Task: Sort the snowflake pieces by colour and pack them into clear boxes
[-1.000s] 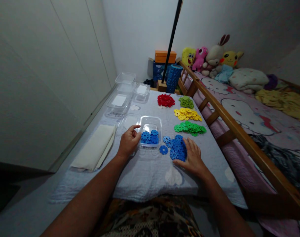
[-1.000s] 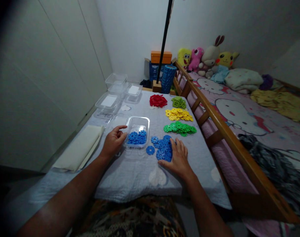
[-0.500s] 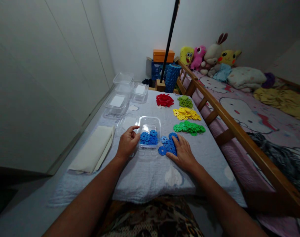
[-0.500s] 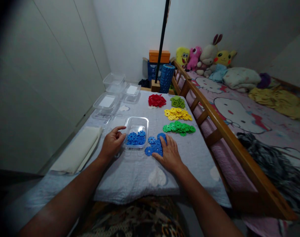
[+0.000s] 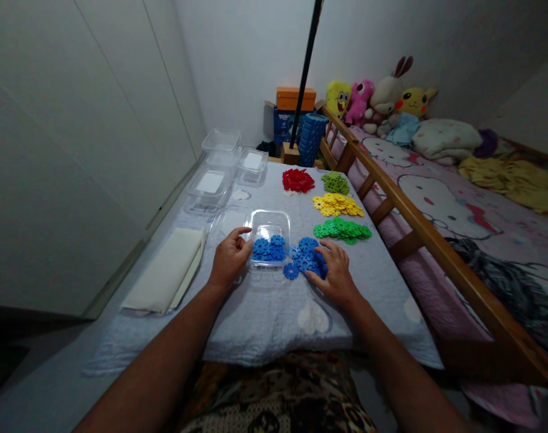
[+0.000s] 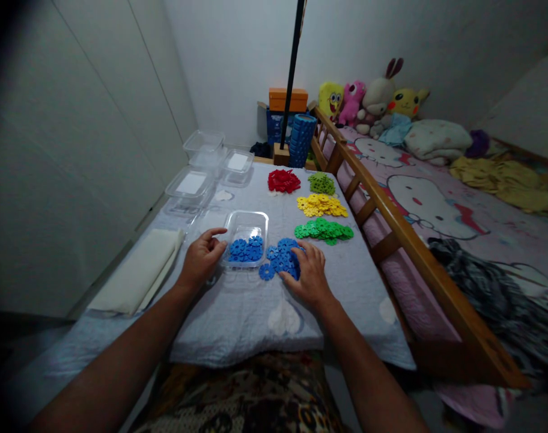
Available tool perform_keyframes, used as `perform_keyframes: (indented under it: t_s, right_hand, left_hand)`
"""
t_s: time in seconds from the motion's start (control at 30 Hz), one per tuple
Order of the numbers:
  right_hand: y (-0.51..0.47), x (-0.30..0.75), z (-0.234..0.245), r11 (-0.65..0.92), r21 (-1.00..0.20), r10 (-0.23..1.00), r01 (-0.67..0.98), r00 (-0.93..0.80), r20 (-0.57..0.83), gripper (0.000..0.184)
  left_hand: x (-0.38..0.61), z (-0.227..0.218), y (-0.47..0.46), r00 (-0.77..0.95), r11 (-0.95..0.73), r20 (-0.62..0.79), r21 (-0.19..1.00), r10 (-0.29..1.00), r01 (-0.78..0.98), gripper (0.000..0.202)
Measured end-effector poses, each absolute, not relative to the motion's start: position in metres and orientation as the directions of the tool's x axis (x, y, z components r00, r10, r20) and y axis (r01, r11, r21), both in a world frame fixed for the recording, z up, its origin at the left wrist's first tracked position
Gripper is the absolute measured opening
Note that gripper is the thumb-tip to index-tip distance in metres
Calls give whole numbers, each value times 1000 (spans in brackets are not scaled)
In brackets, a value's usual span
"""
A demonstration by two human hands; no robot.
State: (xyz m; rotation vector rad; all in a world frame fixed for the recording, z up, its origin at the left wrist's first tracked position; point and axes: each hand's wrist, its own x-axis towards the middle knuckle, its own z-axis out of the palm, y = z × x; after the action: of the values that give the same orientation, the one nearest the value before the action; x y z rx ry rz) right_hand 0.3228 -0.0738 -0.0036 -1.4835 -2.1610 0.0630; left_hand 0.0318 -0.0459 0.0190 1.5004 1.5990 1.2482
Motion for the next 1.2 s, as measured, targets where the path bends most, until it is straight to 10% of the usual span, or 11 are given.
perform_keyframes:
  t_s: [0.8,1.2]
  right_hand:
    - [-66,297,6,353,-399,926,846,-255,277,33]
    - [-51,302,47,261,-764,963,590,-213,164,4]
  left_hand:
    - [30,13,-44,-172,-105,185,913,967,394,40]
    - [31,15,-45,-171,-104,181,918,969,383,38]
